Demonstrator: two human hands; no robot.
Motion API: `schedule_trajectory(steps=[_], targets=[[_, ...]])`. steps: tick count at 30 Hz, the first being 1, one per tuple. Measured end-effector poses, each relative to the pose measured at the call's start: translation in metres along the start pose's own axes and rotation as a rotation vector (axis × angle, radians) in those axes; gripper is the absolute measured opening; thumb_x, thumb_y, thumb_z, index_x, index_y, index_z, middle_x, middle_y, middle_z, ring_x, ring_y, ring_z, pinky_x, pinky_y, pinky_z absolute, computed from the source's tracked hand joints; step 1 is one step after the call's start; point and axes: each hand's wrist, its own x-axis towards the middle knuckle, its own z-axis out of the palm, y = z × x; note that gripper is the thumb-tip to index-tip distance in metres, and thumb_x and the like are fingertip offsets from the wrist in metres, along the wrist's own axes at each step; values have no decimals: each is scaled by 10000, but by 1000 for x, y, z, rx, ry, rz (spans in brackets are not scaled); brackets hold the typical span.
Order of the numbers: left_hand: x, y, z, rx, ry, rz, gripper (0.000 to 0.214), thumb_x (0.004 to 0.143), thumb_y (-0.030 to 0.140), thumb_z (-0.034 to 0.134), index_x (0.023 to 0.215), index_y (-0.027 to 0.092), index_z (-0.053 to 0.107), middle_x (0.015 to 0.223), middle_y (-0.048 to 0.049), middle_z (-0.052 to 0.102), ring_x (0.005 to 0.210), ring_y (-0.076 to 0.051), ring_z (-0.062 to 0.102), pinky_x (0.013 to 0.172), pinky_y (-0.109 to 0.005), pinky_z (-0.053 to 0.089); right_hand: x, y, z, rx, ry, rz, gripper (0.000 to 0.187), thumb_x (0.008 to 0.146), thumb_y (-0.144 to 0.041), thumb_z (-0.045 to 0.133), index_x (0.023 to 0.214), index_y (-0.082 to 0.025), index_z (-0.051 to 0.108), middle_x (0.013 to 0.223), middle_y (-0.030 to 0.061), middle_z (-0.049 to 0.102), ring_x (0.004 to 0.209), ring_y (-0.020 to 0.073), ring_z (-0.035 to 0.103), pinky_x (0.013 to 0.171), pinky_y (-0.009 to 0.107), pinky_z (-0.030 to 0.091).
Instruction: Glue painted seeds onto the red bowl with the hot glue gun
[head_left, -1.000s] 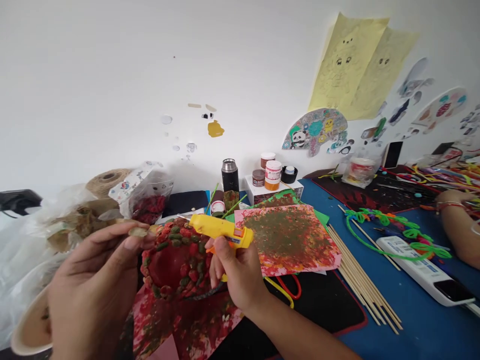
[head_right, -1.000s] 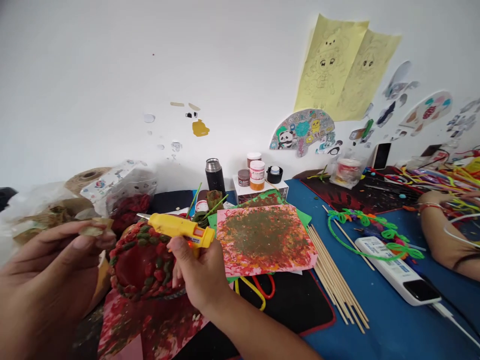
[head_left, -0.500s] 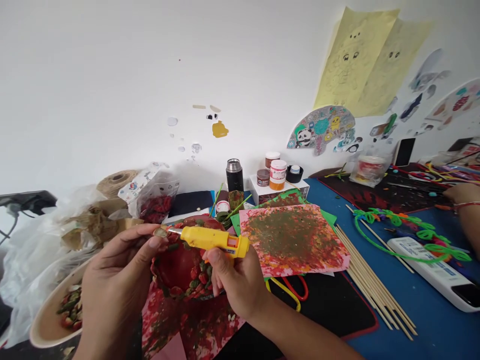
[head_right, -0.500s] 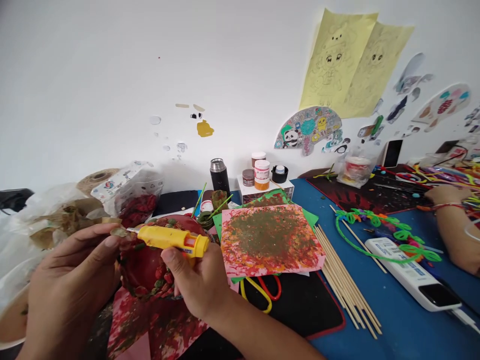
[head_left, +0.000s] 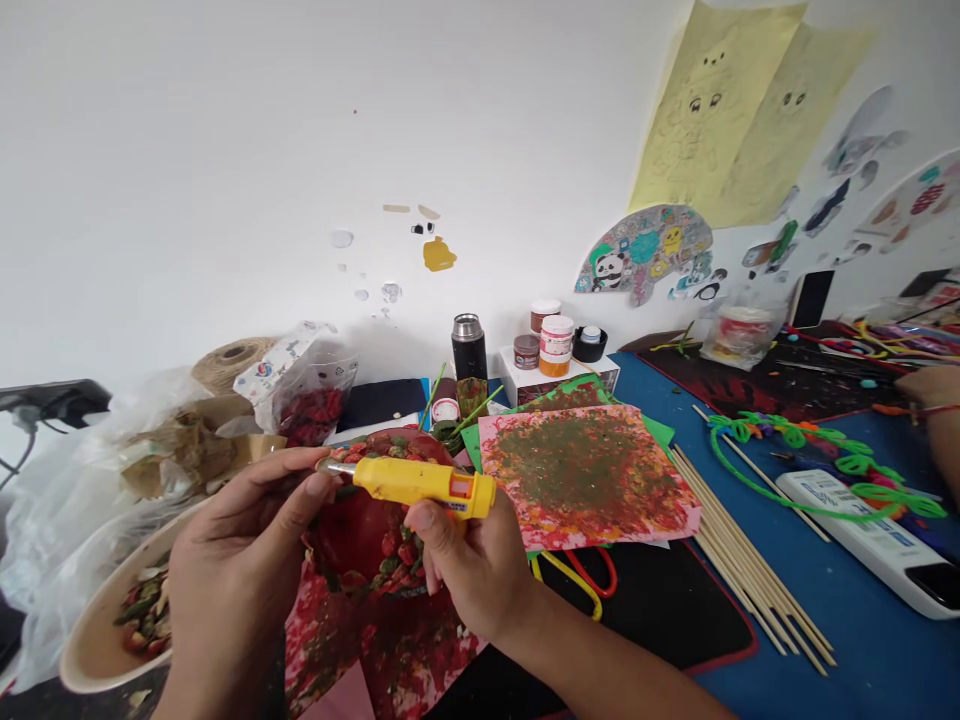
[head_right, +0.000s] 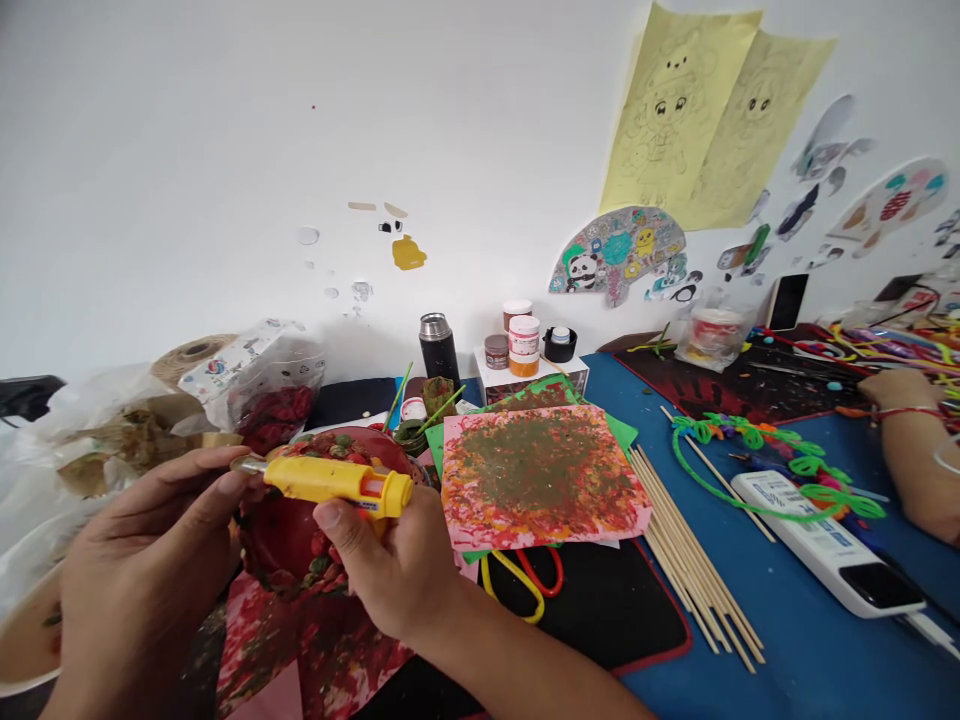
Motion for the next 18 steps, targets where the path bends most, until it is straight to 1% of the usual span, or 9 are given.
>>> schedule_trajectory(steps=[6,10,13,18], targets=[[-1,-3,-1,36,-6,25,477,738,593,997,1099,305,879,1090,-37,904,936,-255,824,747,-306,703,0,1,0,-17,13,5,588,1073,-758,687,793,-244,626,505,-71,472,418,115,471,401,233,331],[-2,-4,-2,39,-8,28,461,741,600,1001,1093,326,883,1095,-20,903,979,-249,824,779,-287,697,0,1,-1,-31,21,11,600,1076,-762,678,776,-245,621,492,-72,465,411,114,470,396,231,316],[-2,-5,-2,45,-16,31,471,733,609,1005,1099,339,884,1093,-10,904,1001,-247,825,797,-277,690,0,1,-1,-30,20,17,601,1072,-772,678,796,-240,644,487,-75,463,405,115,474,395,230,315],[-4,-3,-1,74,-20,46,457,772,606,978,1112,318,877,1132,-31,903,1043,-281,827,839,-337,701,1,1,0,-25,23,0,586,1075,-749,692,789,-242,631,484,-75,468,397,112,471,389,227,305]])
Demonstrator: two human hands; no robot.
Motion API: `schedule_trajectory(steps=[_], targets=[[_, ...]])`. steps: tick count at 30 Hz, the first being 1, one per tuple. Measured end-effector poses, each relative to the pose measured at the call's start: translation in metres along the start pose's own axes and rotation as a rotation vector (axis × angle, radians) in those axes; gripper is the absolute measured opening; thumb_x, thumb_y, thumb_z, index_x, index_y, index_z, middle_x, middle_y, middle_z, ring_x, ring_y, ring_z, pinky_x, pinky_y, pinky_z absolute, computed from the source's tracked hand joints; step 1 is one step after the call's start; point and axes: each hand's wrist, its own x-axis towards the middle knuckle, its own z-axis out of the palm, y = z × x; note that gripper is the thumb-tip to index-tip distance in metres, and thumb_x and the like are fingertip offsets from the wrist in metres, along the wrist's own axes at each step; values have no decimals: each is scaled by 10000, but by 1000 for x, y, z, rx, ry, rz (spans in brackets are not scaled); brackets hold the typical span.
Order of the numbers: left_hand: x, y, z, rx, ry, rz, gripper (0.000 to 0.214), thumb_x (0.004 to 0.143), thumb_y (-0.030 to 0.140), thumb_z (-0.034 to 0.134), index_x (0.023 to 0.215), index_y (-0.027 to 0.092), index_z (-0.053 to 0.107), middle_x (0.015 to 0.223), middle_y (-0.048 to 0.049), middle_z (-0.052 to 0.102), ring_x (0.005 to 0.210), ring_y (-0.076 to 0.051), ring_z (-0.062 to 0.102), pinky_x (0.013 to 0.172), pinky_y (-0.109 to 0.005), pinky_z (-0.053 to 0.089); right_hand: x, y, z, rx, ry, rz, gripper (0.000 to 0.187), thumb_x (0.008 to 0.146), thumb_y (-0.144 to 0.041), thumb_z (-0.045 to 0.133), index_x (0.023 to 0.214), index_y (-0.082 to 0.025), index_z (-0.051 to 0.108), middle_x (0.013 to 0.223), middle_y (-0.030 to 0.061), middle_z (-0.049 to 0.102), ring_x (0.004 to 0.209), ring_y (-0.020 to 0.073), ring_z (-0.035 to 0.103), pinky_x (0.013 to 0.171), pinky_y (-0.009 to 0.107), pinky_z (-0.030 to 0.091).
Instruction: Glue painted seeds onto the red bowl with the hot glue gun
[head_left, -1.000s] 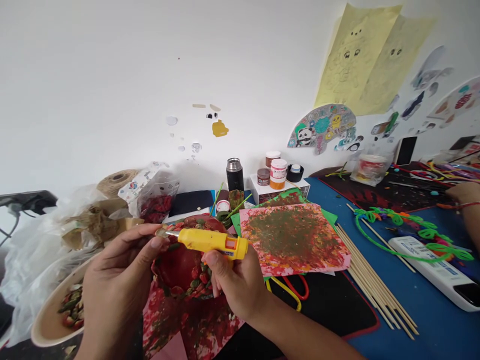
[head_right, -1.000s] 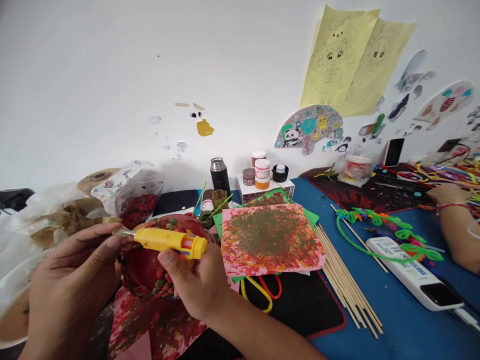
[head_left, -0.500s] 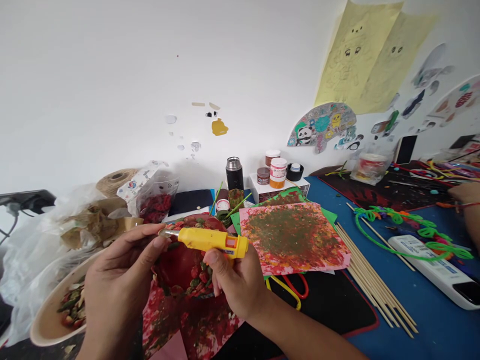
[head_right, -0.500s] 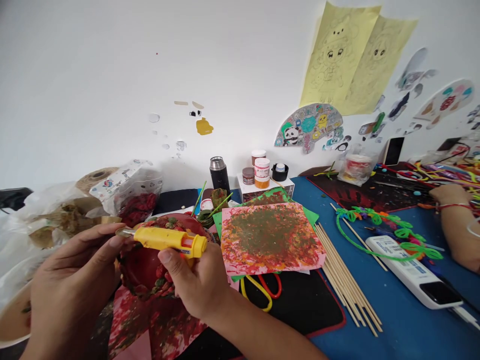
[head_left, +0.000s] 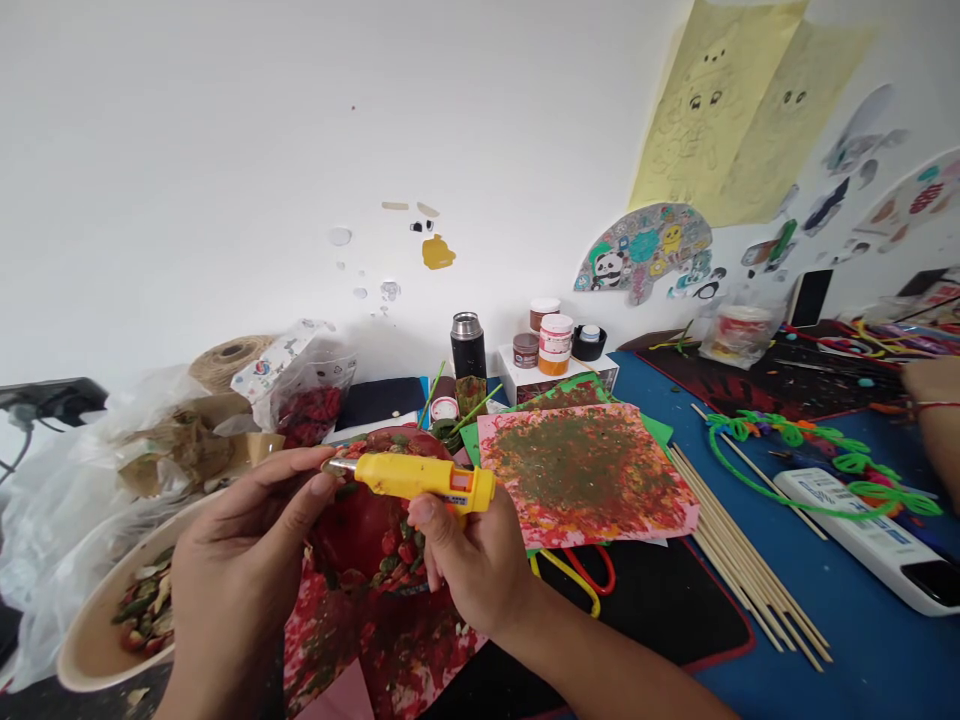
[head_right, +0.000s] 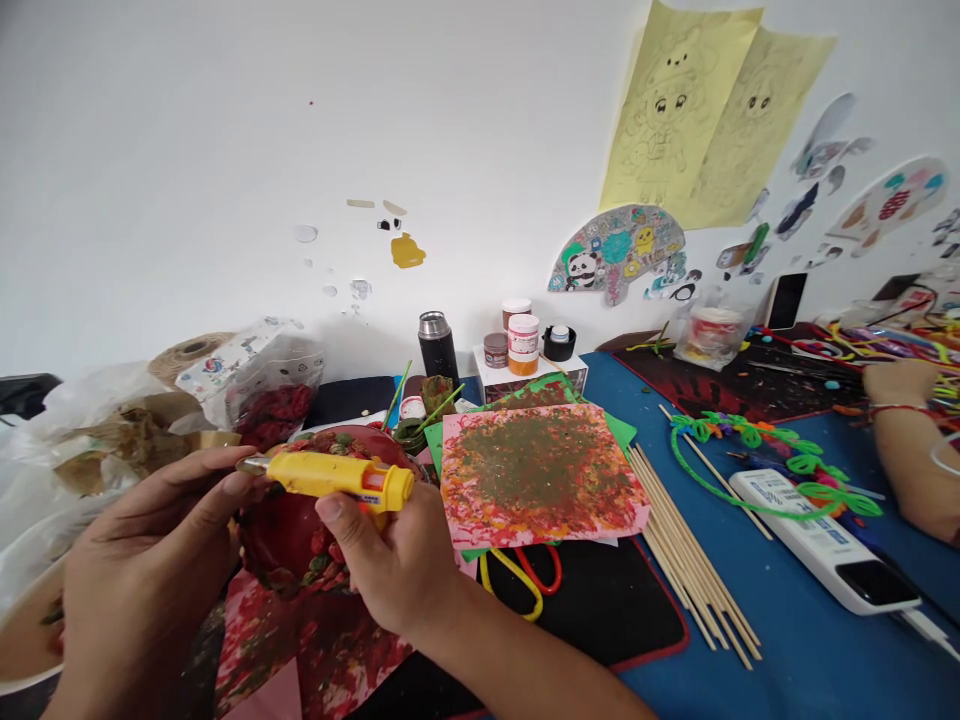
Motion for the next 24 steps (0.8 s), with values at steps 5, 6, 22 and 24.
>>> schedule_trajectory(steps=[5,6,22,24], targets=[[0,-1,-1,10,-2,4,479,774,625,970,1128,316,877,1131,-28,899,1047,-267,818,840,-314,687,0,1,-1,6,0,6,579,1073,-746,695,795,-242,637,494,-74,472,400,113,479,397,230,314],[0,-1,-1,13,-3,8,474,778,623,968,1128,317,877,1137,-29,899,1049,-269,819,845,-319,690,0,1,-1,0,5,11,587,1070,-754,694,788,-243,630,495,-73,470,402,114,479,397,230,312],[4,-4,0,-11,-20,1,469,750,614,989,1098,318,886,1118,-27,902,1000,-260,817,815,-312,684,1,-1,0,-14,7,2,600,1063,-775,685,784,-247,625,506,-70,453,430,120,473,399,229,324],[4,-4,0,-24,-19,-10,468,747,609,995,1103,325,887,1114,-19,904,999,-252,815,828,-304,681,1,-1,0,-11,6,2,599,1065,-773,683,786,-245,630,510,-70,456,428,119,474,398,229,326]])
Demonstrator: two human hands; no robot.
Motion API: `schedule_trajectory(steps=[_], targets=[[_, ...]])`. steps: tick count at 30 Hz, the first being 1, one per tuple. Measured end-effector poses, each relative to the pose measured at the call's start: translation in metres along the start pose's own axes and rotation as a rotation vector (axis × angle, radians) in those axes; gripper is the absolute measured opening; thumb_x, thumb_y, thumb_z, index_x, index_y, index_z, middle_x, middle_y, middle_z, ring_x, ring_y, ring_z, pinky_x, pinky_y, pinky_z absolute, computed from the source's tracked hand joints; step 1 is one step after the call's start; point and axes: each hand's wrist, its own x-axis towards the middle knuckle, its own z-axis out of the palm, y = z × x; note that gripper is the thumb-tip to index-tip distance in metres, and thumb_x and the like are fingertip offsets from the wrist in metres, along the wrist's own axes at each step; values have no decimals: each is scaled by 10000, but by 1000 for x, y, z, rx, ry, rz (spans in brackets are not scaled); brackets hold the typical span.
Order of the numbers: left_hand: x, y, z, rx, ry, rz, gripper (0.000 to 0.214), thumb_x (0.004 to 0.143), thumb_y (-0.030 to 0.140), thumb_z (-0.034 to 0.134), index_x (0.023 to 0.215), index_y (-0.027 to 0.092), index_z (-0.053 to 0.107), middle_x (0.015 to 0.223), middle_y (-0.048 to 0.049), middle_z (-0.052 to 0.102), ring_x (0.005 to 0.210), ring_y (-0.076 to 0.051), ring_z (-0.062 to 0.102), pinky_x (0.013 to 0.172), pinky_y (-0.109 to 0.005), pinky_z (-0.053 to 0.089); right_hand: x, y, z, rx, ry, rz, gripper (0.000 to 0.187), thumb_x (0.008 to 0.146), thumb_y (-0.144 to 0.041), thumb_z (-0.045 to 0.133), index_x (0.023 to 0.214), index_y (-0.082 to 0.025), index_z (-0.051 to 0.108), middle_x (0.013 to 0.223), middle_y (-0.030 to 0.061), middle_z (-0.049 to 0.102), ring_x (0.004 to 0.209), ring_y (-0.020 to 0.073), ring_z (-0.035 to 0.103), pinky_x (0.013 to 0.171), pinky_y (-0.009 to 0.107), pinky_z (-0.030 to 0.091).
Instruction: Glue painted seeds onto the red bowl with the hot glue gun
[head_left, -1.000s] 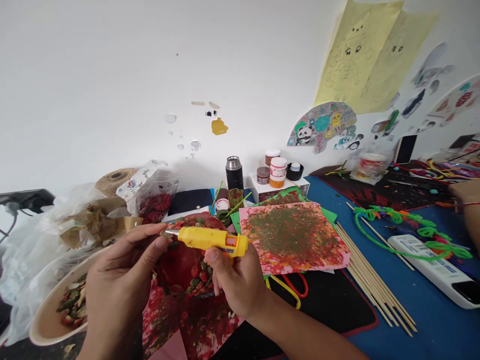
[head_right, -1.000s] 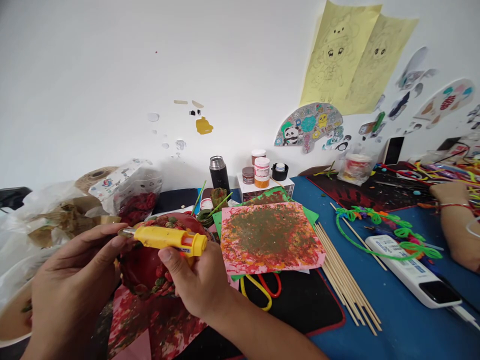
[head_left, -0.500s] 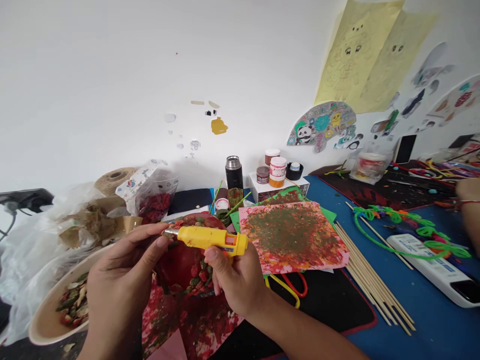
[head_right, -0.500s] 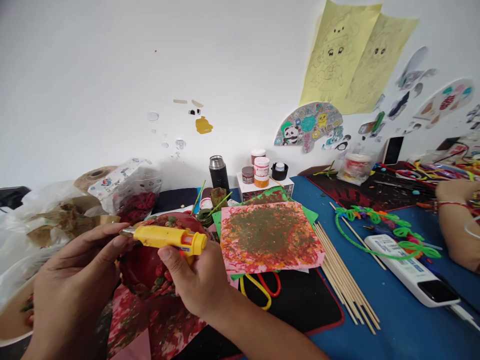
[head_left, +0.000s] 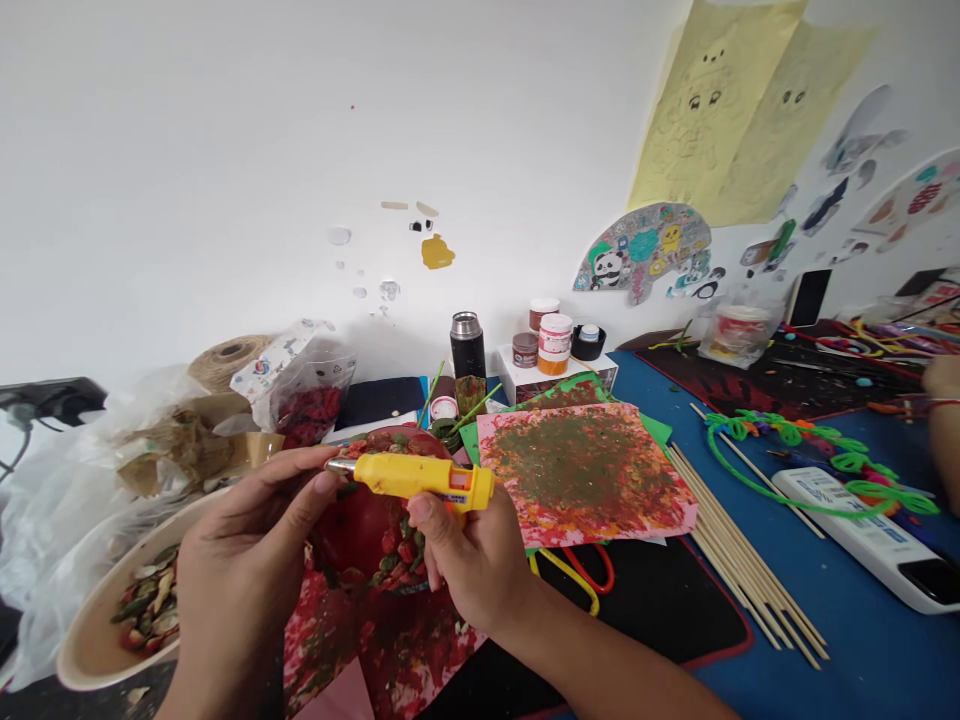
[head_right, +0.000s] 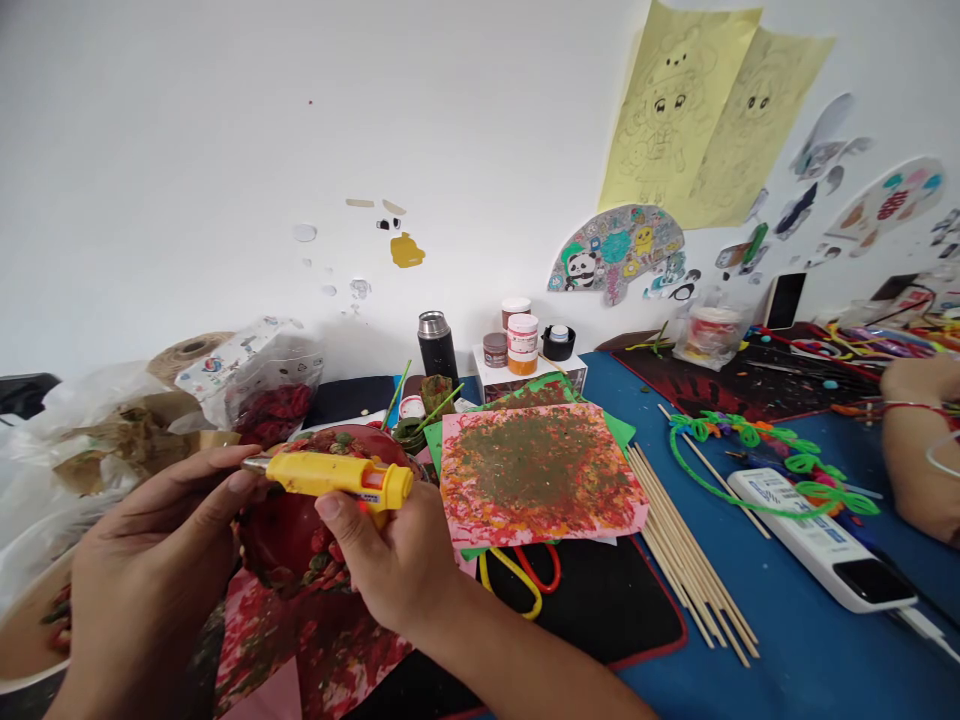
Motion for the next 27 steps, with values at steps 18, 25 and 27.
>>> schedule_trajectory(steps=[18,25,27], targets=[[0,-2,2,-15,20,-9,535,682,629,1019,1088,304,896,1056,-21,907,945,-239,818,795,-282,694,2,4,-1,17,26,-43,582,1079,-711,718,775,-224,621,550,-59,506,402,95,487,382,212,310],[0,-3,-1,-9,27,-5,560,686,631,1020,1124,307,889,1053,-22,912,956,-234,822,804,-273,683,1,3,-2,10,26,-46,574,1091,-704,709,791,-220,635,528,-67,489,389,94,475,367,208,297],[0,-3,-1,-7,34,2,554,688,625,1021,1121,305,888,1055,-25,911,965,-238,825,812,-280,688,0,3,-1,9,25,-43,583,1087,-710,709,780,-222,622,537,-63,497,392,92,473,365,208,299]])
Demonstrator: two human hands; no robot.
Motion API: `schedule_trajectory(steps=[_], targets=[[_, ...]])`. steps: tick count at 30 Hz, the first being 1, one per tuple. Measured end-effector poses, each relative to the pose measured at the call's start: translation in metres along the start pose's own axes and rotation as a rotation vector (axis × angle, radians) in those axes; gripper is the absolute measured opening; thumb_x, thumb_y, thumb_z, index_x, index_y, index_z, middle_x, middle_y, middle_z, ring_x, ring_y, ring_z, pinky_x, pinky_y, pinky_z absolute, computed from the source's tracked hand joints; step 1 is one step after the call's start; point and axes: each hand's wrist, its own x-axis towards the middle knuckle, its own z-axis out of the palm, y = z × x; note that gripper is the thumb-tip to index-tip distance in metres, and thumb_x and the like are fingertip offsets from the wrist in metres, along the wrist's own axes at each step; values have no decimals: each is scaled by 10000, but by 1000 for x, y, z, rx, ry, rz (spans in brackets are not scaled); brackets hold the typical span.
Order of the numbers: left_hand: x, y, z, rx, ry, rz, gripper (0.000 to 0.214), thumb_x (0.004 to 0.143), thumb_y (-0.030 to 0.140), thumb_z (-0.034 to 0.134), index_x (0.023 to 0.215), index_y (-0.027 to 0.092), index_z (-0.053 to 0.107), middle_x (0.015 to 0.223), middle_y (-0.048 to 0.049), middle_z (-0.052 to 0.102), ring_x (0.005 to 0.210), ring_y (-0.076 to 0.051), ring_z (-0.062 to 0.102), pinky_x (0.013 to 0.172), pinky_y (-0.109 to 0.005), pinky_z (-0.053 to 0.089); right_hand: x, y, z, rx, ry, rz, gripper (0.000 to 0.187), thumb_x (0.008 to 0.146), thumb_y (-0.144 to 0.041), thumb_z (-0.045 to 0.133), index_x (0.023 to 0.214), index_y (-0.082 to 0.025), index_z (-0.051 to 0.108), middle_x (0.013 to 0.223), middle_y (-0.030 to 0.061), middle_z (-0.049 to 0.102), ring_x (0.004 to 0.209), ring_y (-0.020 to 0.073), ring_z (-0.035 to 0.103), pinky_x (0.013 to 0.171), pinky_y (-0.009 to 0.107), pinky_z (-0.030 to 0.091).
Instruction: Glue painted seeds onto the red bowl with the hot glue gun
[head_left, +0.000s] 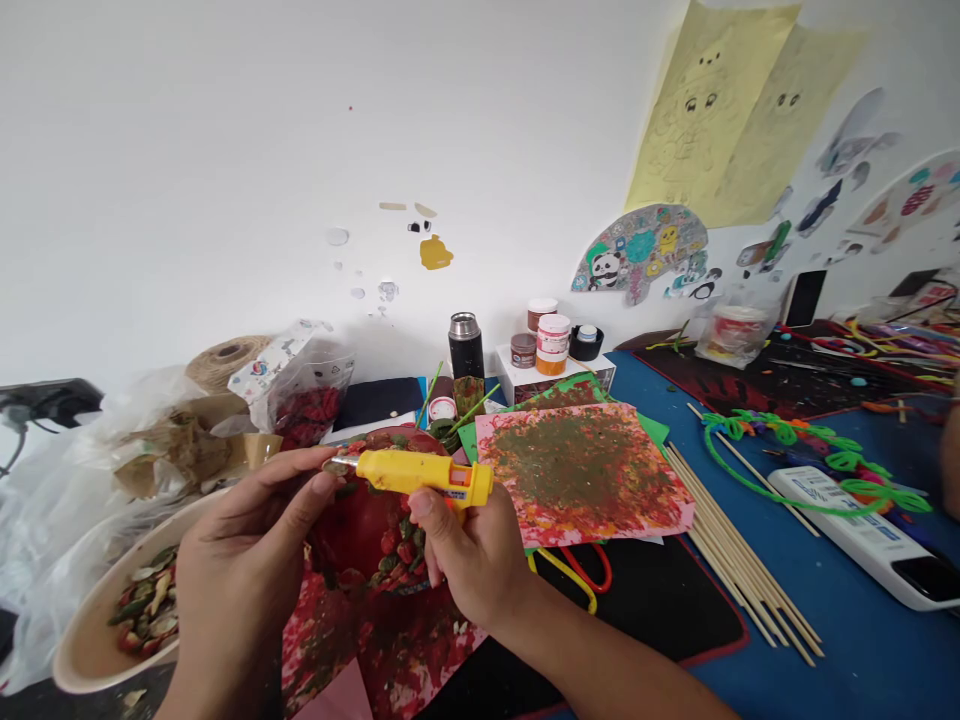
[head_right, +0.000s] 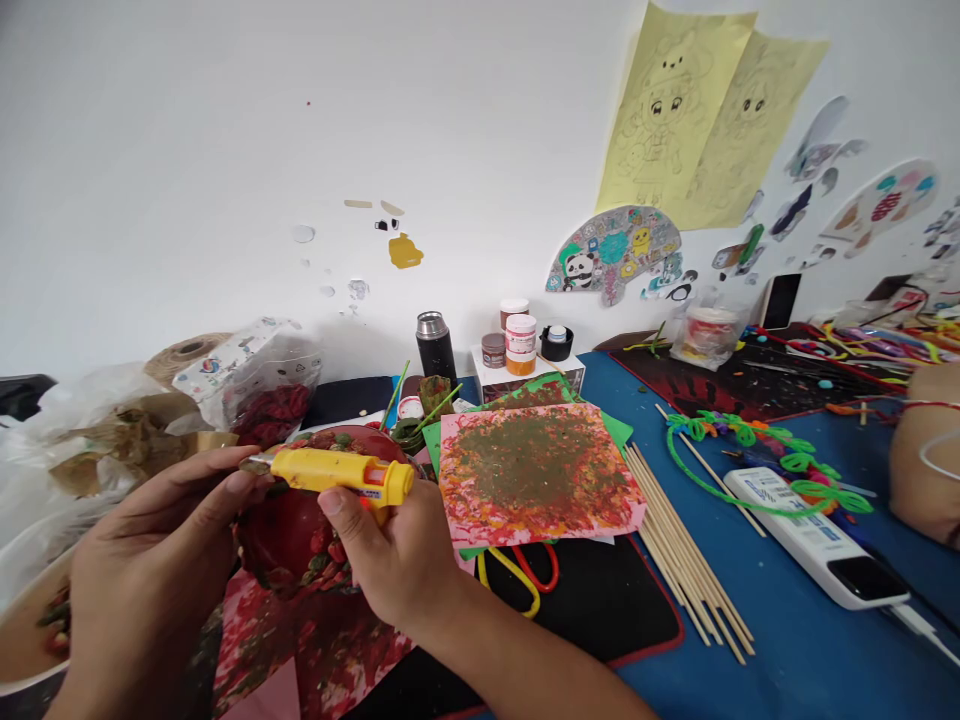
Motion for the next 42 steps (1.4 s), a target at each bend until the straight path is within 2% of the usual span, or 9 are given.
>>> schedule_trajectory(steps=[7,14,19,28,38,42], targets=[[-2,2,2,10,16,6,512,710,630,1003,1103,322,890,1093,-21,910,958,-247,821,774,-289,698,1,2,0,-4,10,5,580,1073,-722,715,796,-219,636,592,-47,537,415,93,480,374,210,322],[-2,2,1,-26,39,-28,558,656,637,1034,1091,318,893,1049,-8,909,892,-194,805,744,-219,676,0,0,0,-7,-2,14,585,1077,-719,709,773,-230,606,548,-64,485,400,94,464,366,210,302],[-1,1,1,-27,49,-22,561,673,626,1032,1111,305,890,1072,-18,906,876,-197,799,718,-239,677,0,0,-1,-28,3,29,593,1064,-738,709,771,-234,605,551,-63,483,411,102,466,390,219,331],[-3,4,2,-23,63,-12,504,693,621,1017,1088,336,890,1061,15,911,904,-196,807,754,-212,681,1,1,0,-12,3,44,609,1054,-768,708,793,-222,635,583,-55,503,426,98,476,386,209,327],[-2,6,2,17,82,2,540,676,633,1012,1080,292,900,1107,-50,919,940,-284,839,791,-332,739,-1,-1,0,-69,-5,84,632,1032,-814,682,794,-230,640,593,-44,503,443,113,490,390,221,345],[-1,5,1,4,78,2,523,686,621,1015,1082,299,899,1127,-35,920,938,-254,834,814,-287,723,0,-1,1,-74,6,86,643,1034,-820,673,780,-232,615,611,-41,505,444,107,480,391,220,341]])
